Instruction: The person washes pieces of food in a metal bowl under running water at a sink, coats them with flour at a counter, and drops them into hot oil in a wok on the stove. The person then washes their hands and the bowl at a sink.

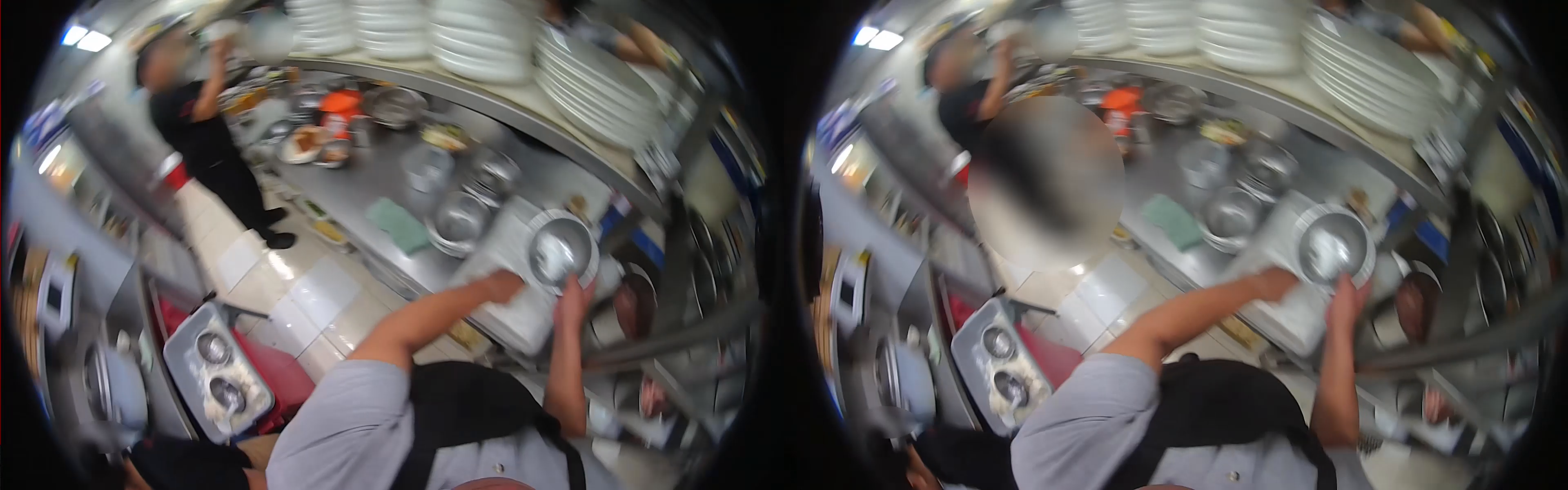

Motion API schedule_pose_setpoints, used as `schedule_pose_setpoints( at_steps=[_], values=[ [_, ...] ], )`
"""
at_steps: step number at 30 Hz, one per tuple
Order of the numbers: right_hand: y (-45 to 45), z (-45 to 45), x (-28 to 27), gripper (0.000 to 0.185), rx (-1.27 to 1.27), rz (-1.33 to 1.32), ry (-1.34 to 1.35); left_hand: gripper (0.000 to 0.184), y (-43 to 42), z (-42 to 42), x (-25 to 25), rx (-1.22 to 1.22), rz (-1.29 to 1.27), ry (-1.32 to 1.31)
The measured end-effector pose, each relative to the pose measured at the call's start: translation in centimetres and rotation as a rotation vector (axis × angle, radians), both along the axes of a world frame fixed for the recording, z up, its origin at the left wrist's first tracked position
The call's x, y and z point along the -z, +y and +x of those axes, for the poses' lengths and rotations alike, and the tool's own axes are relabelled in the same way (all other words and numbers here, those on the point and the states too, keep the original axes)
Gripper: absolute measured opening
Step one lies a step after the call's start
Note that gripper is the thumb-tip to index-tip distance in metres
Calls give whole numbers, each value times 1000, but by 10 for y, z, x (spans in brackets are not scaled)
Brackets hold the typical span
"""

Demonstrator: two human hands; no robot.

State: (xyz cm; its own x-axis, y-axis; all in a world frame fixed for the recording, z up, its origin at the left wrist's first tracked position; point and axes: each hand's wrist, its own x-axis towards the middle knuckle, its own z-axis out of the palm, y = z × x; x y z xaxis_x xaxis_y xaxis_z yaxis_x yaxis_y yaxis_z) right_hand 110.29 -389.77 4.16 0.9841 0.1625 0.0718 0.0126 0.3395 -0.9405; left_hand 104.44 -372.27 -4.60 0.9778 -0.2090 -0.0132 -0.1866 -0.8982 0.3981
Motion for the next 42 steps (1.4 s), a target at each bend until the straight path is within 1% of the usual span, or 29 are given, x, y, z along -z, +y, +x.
schedule_pose_setpoints(
  at_steps=[1,2,3,5,7,8,10,12,13,14,16,18,20,21,23,24,26,27,28,29,30,31,32,34,35,37,39,41,42],
  values=[
    [-2,3,6,59,-9,-32,-40,40,5,4,2,-102,-116,22],
    [-1,5,6,59,-24,-42,-80,47,9,-4,-2,-167,-206,-84],
    [0,-2,0,58,31,-52,4,51,13,-6,-8,-139,-110,-2],
    [-3,-3,-2,54,57,-27,-55,50,15,-10,-7,-73,-60,87],
    [-6,3,-3,54,85,-48,-104,48,9,-11,-55,-142,-111,141],
    [-1,-6,-14,52,77,-81,-107,46,15,-18,-70,-211,-199,125],
    [-4,-3,-17,51,62,-112,-100,48,38,-8,-51,-372,-314,-116],
    [-3,-3,-10,52,79,-189,-83,46,70,11,-27,-540,-1038,44],
    [-2,-5,-10,53,20,-106,-60,47,66,4,-58,-643,-1332,180],
    [0,-9,-14,53,13,-99,-59,47,64,-2,-81,-650,-1326,175],
    [2,-20,-25,55,21,-85,-4,47,61,-5,-109,-578,-1659,275],
    [4,-19,-23,56,4,-98,40,48,59,0,-119,-552,-1634,268],
    [4,-17,-15,56,-6,-120,97,47,46,-1,-145,-619,-1030,133],
    [4,-16,-9,57,-19,-153,117,47,44,5,-146,-618,-1029,144],
    [7,-16,-6,55,-69,-136,170,54,43,18,-142,-316,-646,-176],
    [5,-21,-4,55,-75,-138,181,54,39,13,-147,-325,-646,-167],
    [10,-16,-9,55,-57,-22,268,59,38,10,-178,-470,-416,-312],
    [6,-16,-6,56,-61,17,273,58,41,4,-174,-482,-373,-317],
    [1,-10,12,67,-50,20,301,55,46,-2,-151,-486,-200,-172],
    [-3,-3,26,70,-80,20,288,53,55,-7,-120,-199,3,-100],
    [-4,-9,20,71,-60,4,257,52,56,-17,-89,-72,9,45],
    [-2,-10,19,71,-70,6,276,55,42,-41,-89,-61,-23,167],
    [-3,-9,18,71,-97,-22,288,59,39,-41,-64,38,30,220],
    [1,-11,23,69,1,-1,354,59,23,-58,-69,121,341,153],
    [4,-11,17,63,-63,-14,302,55,26,-56,-61,119,429,123],
    [-4,-12,19,55,-109,-20,284,55,19,-41,-29,88,372,161],
    [2,-11,17,54,-105,-18,274,55,20,-28,-28,76,327,183],
    [1,-15,14,55,-85,-41,275,51,12,-25,-37,-163,-34,141],
    [3,-14,15,55,-97,-35,267,51,10,-21,-36,-175,-28,133]
  ],
)
